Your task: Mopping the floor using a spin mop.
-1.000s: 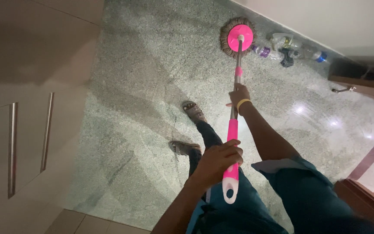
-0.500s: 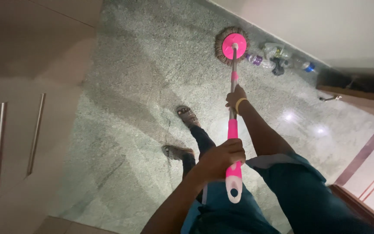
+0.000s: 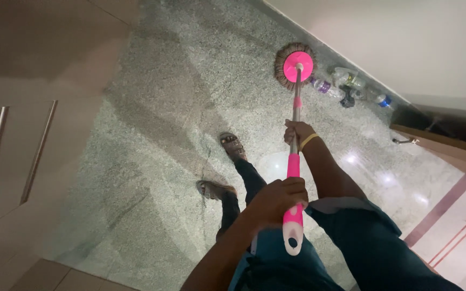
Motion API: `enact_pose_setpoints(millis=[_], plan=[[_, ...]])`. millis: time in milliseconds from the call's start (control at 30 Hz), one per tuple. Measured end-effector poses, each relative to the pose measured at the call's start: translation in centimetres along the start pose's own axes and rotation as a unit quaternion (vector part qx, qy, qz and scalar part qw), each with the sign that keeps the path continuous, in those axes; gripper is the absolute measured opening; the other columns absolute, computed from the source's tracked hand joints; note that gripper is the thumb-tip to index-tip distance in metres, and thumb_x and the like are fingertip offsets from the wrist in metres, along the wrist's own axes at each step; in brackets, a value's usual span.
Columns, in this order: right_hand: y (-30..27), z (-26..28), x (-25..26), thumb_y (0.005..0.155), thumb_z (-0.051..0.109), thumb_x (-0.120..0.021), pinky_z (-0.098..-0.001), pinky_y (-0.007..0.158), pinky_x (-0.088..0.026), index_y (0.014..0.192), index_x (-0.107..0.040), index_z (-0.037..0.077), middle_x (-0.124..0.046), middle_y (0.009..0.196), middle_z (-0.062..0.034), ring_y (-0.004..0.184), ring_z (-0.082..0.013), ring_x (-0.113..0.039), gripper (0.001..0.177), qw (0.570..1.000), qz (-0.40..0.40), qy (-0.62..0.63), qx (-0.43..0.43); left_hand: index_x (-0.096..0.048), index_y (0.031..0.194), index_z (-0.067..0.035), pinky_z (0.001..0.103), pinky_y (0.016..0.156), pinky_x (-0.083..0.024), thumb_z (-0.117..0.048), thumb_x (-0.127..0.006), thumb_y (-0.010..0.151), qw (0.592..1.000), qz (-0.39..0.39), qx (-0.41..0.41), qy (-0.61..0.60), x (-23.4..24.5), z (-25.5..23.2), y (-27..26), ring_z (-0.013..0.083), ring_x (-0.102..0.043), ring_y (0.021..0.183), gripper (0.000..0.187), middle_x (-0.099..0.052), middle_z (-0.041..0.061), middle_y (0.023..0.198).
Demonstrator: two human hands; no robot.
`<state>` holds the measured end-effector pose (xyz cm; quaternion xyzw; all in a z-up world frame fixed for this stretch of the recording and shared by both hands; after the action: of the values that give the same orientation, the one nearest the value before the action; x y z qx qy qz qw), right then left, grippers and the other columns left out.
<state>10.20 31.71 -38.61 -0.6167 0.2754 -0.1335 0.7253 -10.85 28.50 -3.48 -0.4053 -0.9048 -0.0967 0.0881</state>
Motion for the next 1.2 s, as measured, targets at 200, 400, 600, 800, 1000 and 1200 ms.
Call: enact_pose_setpoints(millis=[200,400,600,800,1000,1200], plan=[[-2.4,1.2,-2.0,0.1,0.028,-0.063,-0.0316,0.044,-0.035,0.074,-0.037,0.016,-0.034,0.051,0.004,0.044,-0.0123,-0.036,0.038,0.999,-0.009,-0.046,-0.02,-0.062,0.098,-0.011,0.041,0.092,-0.054,-0.022,-0.079,0.084,1.0,-0.022,-0.022,0.004,-1.3,1.0,0.5,0.0278,-0.06,0.12,0.025,-0.061,0.004,0.105],[-2.2,1.4,-0.9,0.101,0.018,-0.067,-0.0273,0.046,-0.035,0.084,-0.041,0.015,-0.038,0.055,0.0052,0.046,-0.0095,-0.038,0.031,0.999,-0.041,-0.034,-0.006,-0.064,0.103,-0.009,0.04,0.094,-0.055,-0.018,-0.08,0.076,1.0,-0.021,-0.011,0.003,-2.7,1.1,0.1,0.0294,-0.061,0.122,0.032,-0.062,0.006,0.11],[-3.3,1.5,-0.4,0.101,0.021,-0.066,-0.0292,0.045,-0.037,0.084,-0.038,0.016,-0.035,0.053,0.0052,0.045,-0.0108,-0.038,0.033,0.997,-0.035,-0.066,-0.009,-0.065,0.108,-0.013,0.041,0.091,-0.053,-0.017,-0.081,0.068,0.999,-0.032,-0.02,-0.004,-3.9,0.9,0.7,0.0269,-0.061,0.119,0.043,-0.062,0.005,0.109],[-0.4,1.8,0.4,0.103,0.019,-0.065,-0.0342,0.046,-0.038,0.087,-0.038,0.012,-0.034,0.052,0.0024,0.045,-0.016,-0.039,0.032,0.995,0.004,-0.093,0.028,-0.064,0.105,-0.014,0.041,0.086,-0.051,-0.018,-0.081,0.066,1.0,-0.025,-0.013,0.013,-1.9,0.8,0.5,0.0261,-0.06,0.119,0.043,-0.062,0.005,0.108],[0.5,0.7,-6.4,0.098,0.017,-0.061,-0.0314,0.044,-0.035,0.105,-0.059,0.011,-0.031,0.051,0.0027,0.043,-0.0136,-0.035,0.009,0.989,-0.05,-0.133,0.029,-0.063,0.107,-0.014,0.042,0.079,-0.047,-0.015,-0.079,0.067,0.995,-0.1,0.025,0.009,3.3,0.6,-3.4,0.0259,-0.059,0.127,0.043,-0.064,0.005,0.116],[4.4,-4.7,-13.9,0.101,0.015,-0.074,-0.0338,0.043,-0.037,0.102,-0.047,0.002,-0.04,0.06,0.0005,0.046,-0.0139,-0.039,0.03,0.985,-0.018,-0.17,0.039,-0.065,0.11,-0.011,0.043,0.081,-0.048,-0.014,-0.074,0.073,0.982,-0.139,0.092,0.09,1.0,1.0,-7.9,0.0285,-0.059,0.127,0.038,-0.064,0.006,0.115]])
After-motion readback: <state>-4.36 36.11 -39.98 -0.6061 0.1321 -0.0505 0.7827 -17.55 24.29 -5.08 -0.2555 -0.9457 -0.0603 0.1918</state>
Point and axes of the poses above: each hand's wrist, its own y-axis towards the middle knuckle, its own x-axis out of the back of the hand, z = x × y, the point moved 5 cm from there along y, towards the middle knuckle
